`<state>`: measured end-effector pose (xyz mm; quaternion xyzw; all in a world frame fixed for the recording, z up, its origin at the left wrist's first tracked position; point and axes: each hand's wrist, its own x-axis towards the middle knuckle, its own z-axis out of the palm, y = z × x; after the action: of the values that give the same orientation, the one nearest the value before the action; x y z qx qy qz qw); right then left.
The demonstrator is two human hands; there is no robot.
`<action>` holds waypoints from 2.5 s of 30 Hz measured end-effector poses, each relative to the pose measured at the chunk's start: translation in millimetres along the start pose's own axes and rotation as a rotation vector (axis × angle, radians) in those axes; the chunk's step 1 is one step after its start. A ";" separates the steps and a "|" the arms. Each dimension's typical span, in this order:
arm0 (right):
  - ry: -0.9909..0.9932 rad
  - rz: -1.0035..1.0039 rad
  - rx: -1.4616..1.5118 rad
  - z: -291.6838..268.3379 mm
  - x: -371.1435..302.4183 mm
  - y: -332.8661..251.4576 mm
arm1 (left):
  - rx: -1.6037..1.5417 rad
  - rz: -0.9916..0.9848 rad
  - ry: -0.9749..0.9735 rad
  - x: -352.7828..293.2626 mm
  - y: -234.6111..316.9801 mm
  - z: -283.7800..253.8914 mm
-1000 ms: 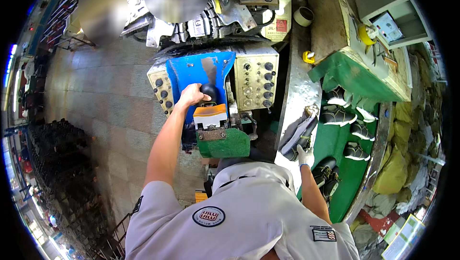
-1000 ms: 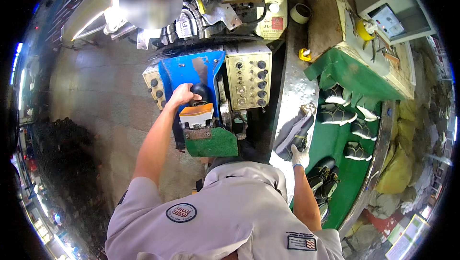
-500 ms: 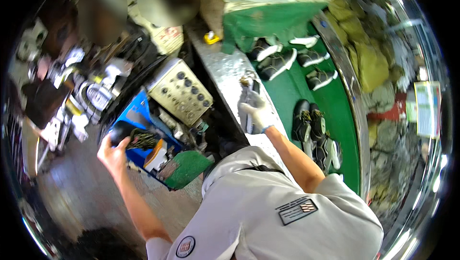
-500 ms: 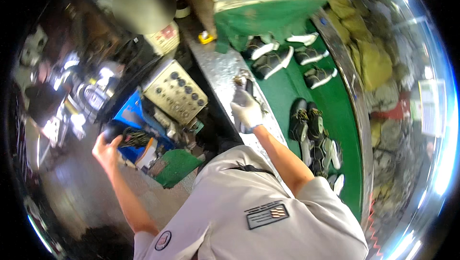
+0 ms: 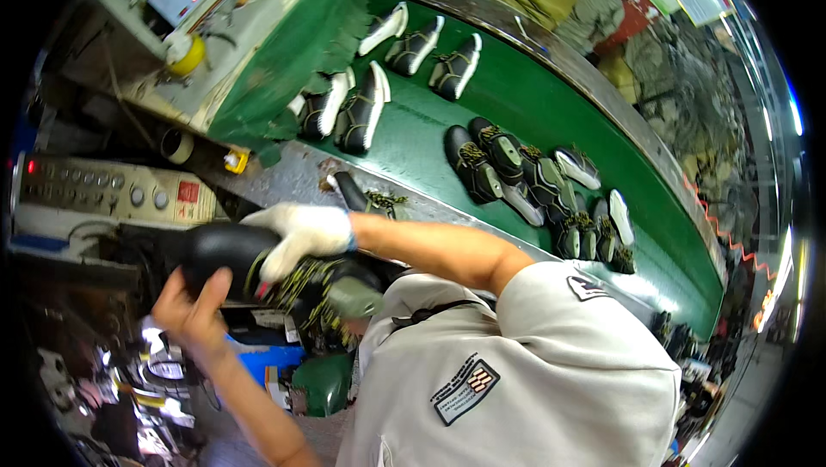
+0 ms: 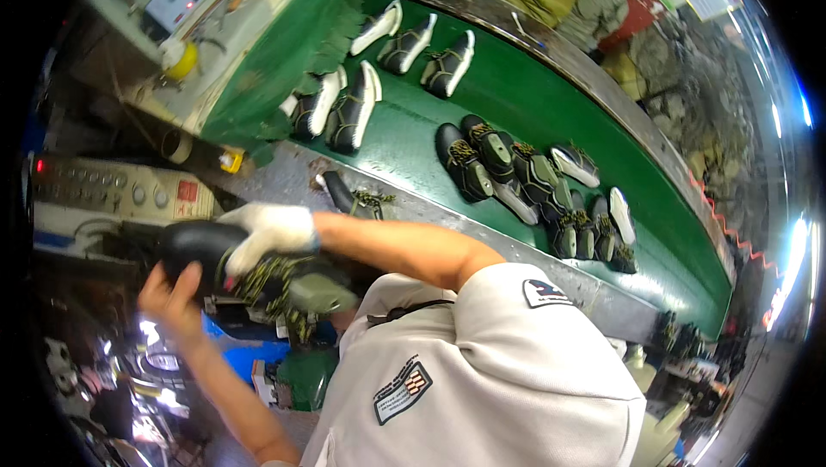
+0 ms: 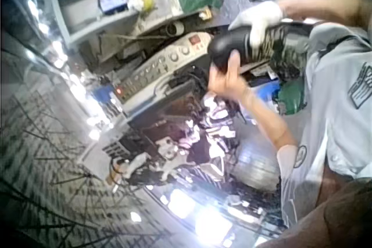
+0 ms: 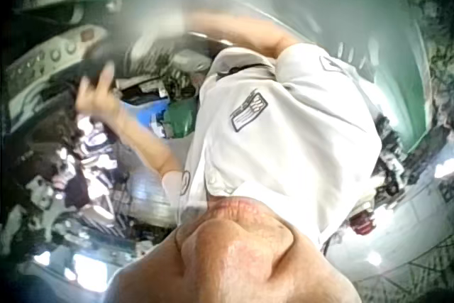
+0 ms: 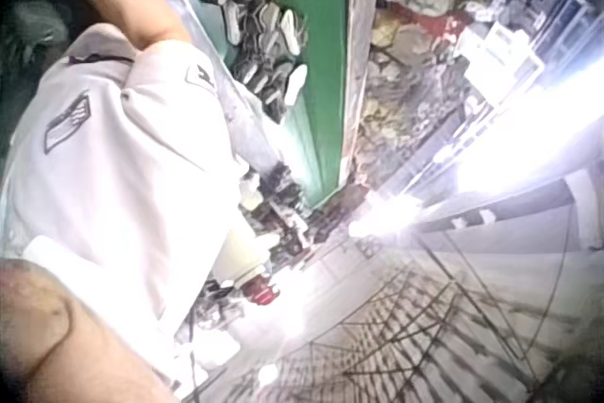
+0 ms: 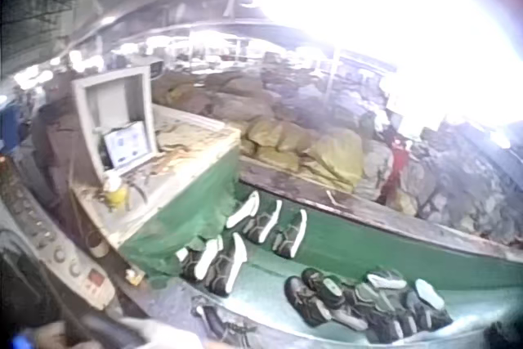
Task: The person repeatedly picks up shoes from a conveyor belt, places each shoe into a lasting machine to mold the toe area, operates the machine controls, and returns the shoe to the belt.
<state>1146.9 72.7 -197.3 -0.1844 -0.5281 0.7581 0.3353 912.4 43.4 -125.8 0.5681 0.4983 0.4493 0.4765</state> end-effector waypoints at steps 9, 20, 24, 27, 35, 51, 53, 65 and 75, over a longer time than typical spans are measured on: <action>1.097 0.176 0.401 -196.9 -295.9 -1.4 | 0.262 -0.284 -0.205 36.8 -150.6 142.7; 1.093 1.541 -1.193 -430.3 -378.9 27.1 | 0.602 -0.577 -0.218 -9.3 -218.3 123.7; 1.299 1.123 -0.991 -512.4 -318.4 79.5 | 0.641 -0.706 -0.198 -36.9 -229.3 116.7; 1.505 0.887 -0.495 -566.3 -281.5 121.2 | 0.703 -0.792 -0.155 -56.2 -235.1 119.6; 1.535 0.005 0.202 -573.6 -280.7 166.4 | 0.565 -0.864 -0.186 -75.0 -255.9 135.5; 0.569 0.096 0.956 -61.0 -55.1 122.4 | -0.058 -0.361 0.223 49.1 -113.9 58.5; 0.422 0.206 0.879 -18.6 -23.8 112.0 | -0.097 -0.343 0.352 20.7 -129.1 10.2; 0.147 0.565 0.675 132.0 91.2 188.2 | -0.659 -0.260 1.249 -113.9 -154.7 -141.0; -0.029 0.550 0.479 212.8 163.5 192.2 | -0.061 -0.210 1.570 -151.8 -187.9 -225.1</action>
<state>836.2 1.8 -283.2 -0.2247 -0.2709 0.9247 0.1451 649.6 -77.2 -285.1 0.0220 0.7271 0.6849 0.0410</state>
